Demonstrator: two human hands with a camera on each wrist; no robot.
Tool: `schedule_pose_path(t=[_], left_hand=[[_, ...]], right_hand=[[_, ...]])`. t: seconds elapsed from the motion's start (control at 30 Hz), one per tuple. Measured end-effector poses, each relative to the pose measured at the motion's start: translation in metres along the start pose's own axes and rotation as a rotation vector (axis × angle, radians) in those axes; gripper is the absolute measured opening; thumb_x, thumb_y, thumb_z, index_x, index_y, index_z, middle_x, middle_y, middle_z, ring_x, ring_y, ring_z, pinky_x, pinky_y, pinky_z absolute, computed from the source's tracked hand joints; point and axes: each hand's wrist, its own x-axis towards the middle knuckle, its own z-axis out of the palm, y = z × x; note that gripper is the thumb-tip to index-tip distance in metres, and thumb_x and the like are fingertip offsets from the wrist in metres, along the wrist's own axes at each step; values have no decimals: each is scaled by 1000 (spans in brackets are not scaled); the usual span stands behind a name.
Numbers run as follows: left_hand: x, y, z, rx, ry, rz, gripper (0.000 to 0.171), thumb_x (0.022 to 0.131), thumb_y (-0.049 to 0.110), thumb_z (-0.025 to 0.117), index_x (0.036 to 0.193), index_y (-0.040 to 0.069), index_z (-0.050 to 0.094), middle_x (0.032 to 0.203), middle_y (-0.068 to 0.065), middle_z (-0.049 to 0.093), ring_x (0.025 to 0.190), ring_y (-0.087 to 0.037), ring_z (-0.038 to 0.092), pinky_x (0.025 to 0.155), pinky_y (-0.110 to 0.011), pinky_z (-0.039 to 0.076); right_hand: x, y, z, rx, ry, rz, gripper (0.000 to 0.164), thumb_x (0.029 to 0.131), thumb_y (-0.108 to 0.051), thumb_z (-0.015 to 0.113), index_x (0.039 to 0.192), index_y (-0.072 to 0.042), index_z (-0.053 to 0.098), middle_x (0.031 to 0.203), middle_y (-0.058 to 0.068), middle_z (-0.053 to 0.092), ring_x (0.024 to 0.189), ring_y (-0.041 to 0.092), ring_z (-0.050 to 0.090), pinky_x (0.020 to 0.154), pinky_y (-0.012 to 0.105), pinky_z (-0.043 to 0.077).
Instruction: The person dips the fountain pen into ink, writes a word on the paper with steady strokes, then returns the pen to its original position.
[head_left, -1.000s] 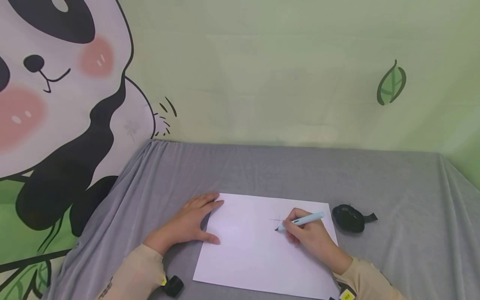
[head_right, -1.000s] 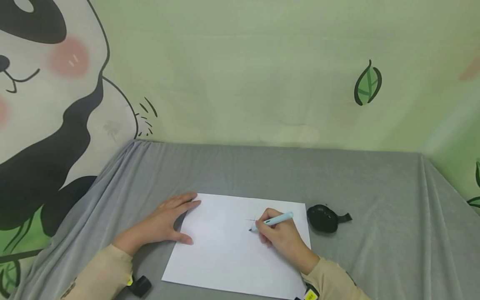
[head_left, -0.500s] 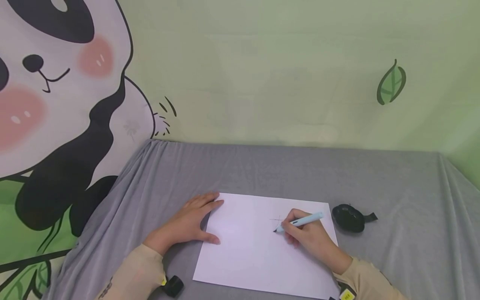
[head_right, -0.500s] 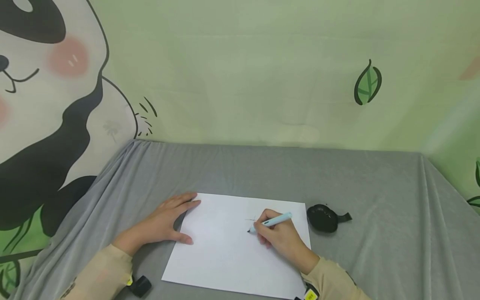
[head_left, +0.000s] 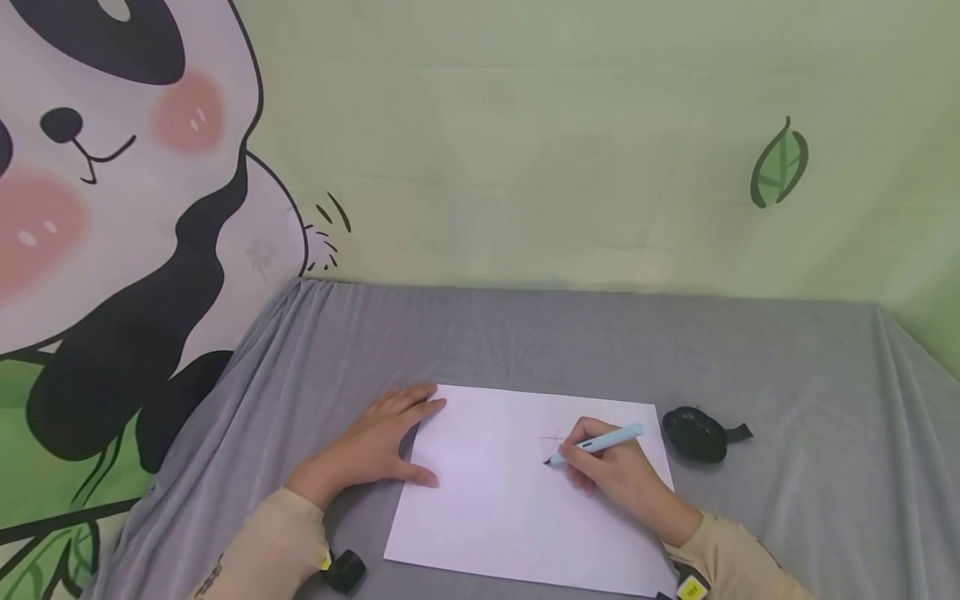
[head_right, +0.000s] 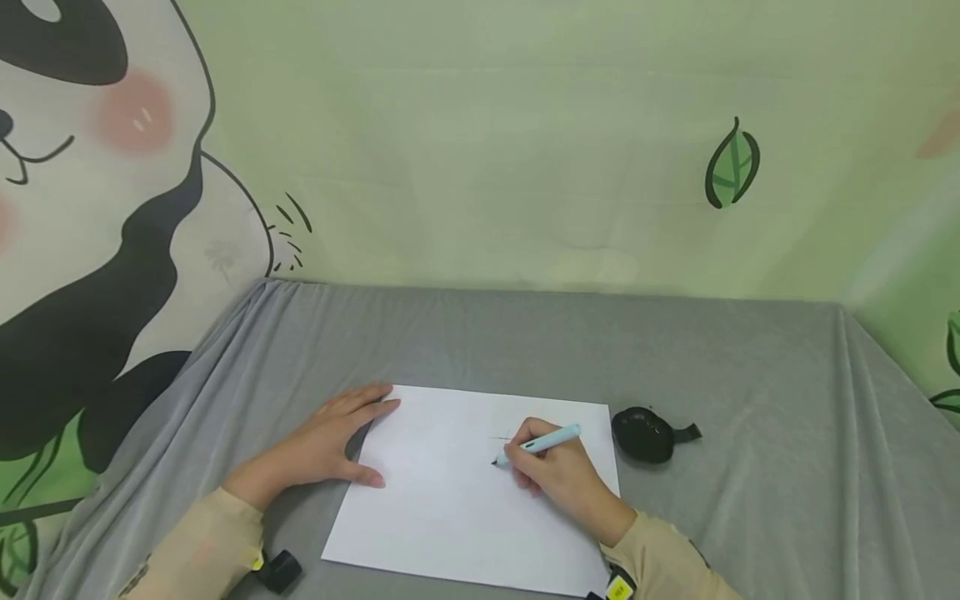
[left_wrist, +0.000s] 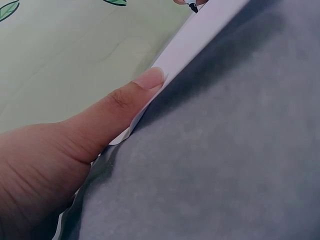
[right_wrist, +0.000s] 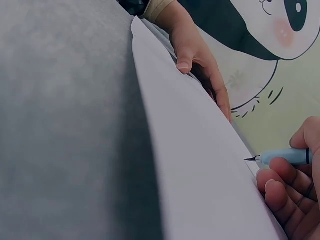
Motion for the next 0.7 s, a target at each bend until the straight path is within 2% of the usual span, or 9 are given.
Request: schedule_pose_path(t=[0.17,0.4,0.7], left_hand=[[0,-1,0,10,3,4,100,66,55,81,146,10,41,155,-15,33,143,-38,30,116,-57,23],[1,-3,2,13,5,3,100,66,55,81,146,11,41,156,-13,32,144,-36,29,117,-56,22],[1,-3,2,10,2,0,100,66,55,81,146,12,41,156,-13,32,144,-36,29,117,-56,21]], right_hand=[[0,-1,0,9,-4,-2,12,90,-7,62,82,-1,58,61,5,60,50,3,52,44,23,47],[-1,-3,0,18,-19,-12,12,90,-8,62,84,1,58,63,11,62,51,4,54,45,23,48],[-1,-4,0,15,-31,-18,12,91,-9,62,83,0,58,62,9,61,52,3,53,46,22,47]])
